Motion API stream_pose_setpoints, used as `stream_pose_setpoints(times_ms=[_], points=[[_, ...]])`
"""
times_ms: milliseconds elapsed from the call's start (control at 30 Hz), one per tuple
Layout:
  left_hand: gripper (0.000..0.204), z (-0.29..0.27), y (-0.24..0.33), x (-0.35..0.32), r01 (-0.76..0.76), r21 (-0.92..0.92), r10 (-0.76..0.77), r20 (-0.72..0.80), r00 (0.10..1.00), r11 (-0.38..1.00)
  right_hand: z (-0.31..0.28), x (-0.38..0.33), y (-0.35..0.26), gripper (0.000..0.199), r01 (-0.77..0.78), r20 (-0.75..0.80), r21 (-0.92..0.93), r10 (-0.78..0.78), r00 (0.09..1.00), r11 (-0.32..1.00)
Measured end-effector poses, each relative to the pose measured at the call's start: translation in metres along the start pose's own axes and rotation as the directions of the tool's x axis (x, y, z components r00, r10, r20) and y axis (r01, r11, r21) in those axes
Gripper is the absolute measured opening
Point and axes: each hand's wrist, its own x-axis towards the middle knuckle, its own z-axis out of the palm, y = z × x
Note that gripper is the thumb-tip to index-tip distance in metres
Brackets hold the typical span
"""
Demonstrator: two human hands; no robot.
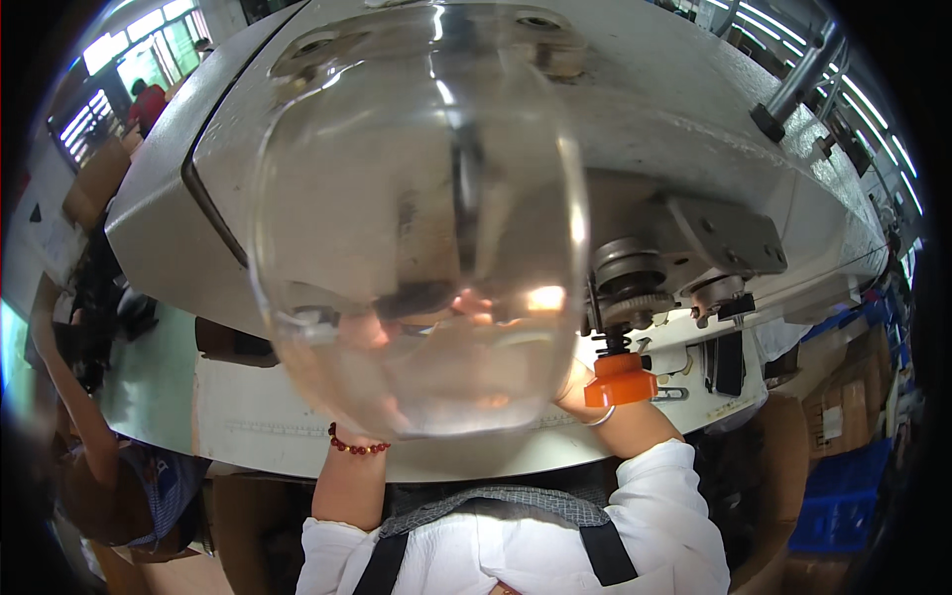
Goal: The person aligns and feeds components of a leather boot upper into an industrial sewing machine, stitching the pieces together along the edges.
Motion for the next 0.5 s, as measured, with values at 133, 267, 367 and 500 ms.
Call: stream_pose_setpoints(times_ms=[133,267,367,500], points=[[0.023,-0.001,0.0,0.005,-0.026,-0.062,0.032,0.103,0.994,0.998,-0.004,0.007,-0.002,0.035,-0.056,-0.012,0.126,0.058,0.998,0.99],[0.022,0.0,-0.001,0.006,-0.129,-0.008,0.129,0.122,0.984,0.992,-0.005,-0.011,-0.003,0.035,-0.203,0.163,0.123,0.181,0.97,0.972],[0.022,-0.001,0.0,0.007,-0.115,0.005,0.114,0.102,0.988,0.993,-0.003,-0.031,-0.003,0.043,-0.113,0.235,-0.08,0.129,0.964,0.99],[0.025,-0.001,0.002,0.009,-0.001,-0.015,0.002,0.041,0.999,1.0,0.007,-0.04,-0.002,0.05,0.0,0.315,-0.263,0.085,0.945,0.965]])
